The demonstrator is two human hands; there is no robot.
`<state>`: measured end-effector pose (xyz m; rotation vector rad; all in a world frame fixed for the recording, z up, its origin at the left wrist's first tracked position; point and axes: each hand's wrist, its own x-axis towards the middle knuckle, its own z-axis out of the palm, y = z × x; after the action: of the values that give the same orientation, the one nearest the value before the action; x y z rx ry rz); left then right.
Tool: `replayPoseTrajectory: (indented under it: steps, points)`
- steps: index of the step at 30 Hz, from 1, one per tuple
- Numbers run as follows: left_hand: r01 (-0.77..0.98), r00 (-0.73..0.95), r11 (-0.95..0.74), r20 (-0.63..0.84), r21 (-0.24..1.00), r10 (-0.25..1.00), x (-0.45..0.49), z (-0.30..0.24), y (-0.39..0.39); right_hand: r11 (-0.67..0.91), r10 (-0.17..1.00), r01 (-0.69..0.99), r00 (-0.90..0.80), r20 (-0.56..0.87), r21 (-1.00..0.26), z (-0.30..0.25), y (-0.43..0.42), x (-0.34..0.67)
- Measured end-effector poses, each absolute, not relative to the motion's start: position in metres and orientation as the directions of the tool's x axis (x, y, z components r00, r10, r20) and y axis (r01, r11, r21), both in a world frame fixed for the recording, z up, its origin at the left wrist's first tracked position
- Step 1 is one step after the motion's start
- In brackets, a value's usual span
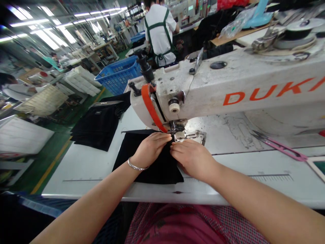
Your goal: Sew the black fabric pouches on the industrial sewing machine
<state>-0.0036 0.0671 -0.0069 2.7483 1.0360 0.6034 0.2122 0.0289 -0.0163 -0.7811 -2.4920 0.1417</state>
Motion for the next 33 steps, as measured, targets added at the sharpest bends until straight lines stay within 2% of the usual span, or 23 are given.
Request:
replayPoseTrajectory:
  steps: [14, 18, 21, 25, 28, 31, 33]
  points:
    - [0.584, 0.679, -0.748, 0.315, 0.317, 0.663, -0.001, -0.006, 0.071, 0.818, 0.574, 0.512, -0.699, 0.427, -0.262, -0.019, 0.029, 0.211]
    - [0.609, 0.686, -0.706, 0.206, 0.362, 0.698, -0.003, 0.008, 0.056, 0.816, 0.577, 0.506, -0.693, 0.432, -0.279, -0.016, 0.028, 0.214]
    - [0.625, 0.706, -0.683, 0.101, 0.379, 0.701, -0.005, 0.02, 0.023, 0.813, 0.581, 0.501, -0.721, 0.377, -0.296, -0.005, 0.023, 0.233]
    - [0.592, 0.719, -0.686, 0.106, 0.424, 0.687, -0.01, 0.021, -0.021, 0.739, 0.674, 0.609, -0.685, 0.277, -0.289, 0.007, 0.019, 0.268]
    - [0.581, 0.571, -0.552, 0.183, 0.599, 0.8, -0.014, 0.015, -0.032, 0.705, 0.709, 0.667, -0.657, 0.258, -0.24, 0.003, 0.03, 0.272]
    - [0.616, 0.199, -0.226, 0.129, 0.754, 0.971, -0.019, 0.012, -0.027, 0.609, 0.776, 0.776, -0.542, 0.324, -0.161, -0.002, 0.048, 0.251]
    - [0.564, 0.003, -0.073, 0.087, 0.823, 0.996, -0.022, 0.012, -0.02, 0.558, 0.79, 0.82, -0.478, 0.384, -0.126, -0.003, 0.055, 0.236]
